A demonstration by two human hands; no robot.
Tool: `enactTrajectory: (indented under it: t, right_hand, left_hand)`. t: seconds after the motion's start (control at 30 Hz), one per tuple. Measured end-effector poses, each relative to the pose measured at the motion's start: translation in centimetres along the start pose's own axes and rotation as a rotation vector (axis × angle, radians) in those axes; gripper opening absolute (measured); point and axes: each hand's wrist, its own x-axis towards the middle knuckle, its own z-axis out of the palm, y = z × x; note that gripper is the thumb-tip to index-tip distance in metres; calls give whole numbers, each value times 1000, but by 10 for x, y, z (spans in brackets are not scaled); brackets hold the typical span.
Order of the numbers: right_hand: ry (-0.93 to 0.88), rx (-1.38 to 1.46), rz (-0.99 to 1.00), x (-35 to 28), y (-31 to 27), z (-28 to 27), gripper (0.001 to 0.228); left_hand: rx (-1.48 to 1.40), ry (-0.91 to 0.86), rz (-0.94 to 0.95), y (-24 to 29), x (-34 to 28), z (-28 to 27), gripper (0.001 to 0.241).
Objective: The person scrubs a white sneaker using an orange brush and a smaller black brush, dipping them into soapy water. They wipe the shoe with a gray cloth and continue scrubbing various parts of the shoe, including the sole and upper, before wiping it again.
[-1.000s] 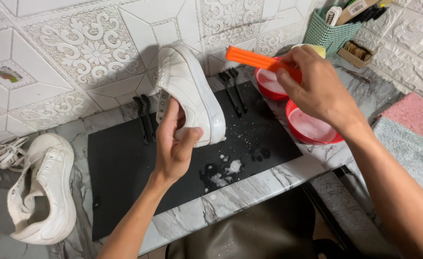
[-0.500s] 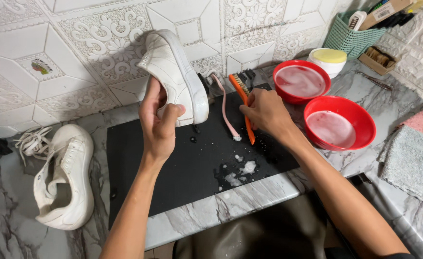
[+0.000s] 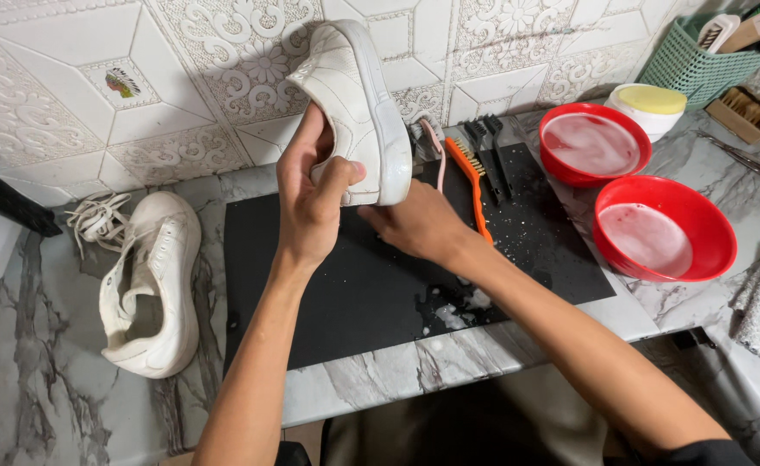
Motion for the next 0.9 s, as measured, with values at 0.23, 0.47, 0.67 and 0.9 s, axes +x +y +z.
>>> enactTrajectory:
  t: [0.23,0.47,0.67,0.9]
  right_hand:
    - [37,-144,-38,4,4,1,37]
    - [57,-321,-63,-9,18,2,46]
    - [53,-484,-98,-30,36,-5,55]
    - [242,-552,-237,-174,33,-120,18]
  left_hand:
    - [-3,0,11,11,-2,3,87]
    - [-8,10,47,6,-4,3,84]
    - [-29,7,32,13,-9,2,76]
    - [-63,-63,4,42,-20,41,49]
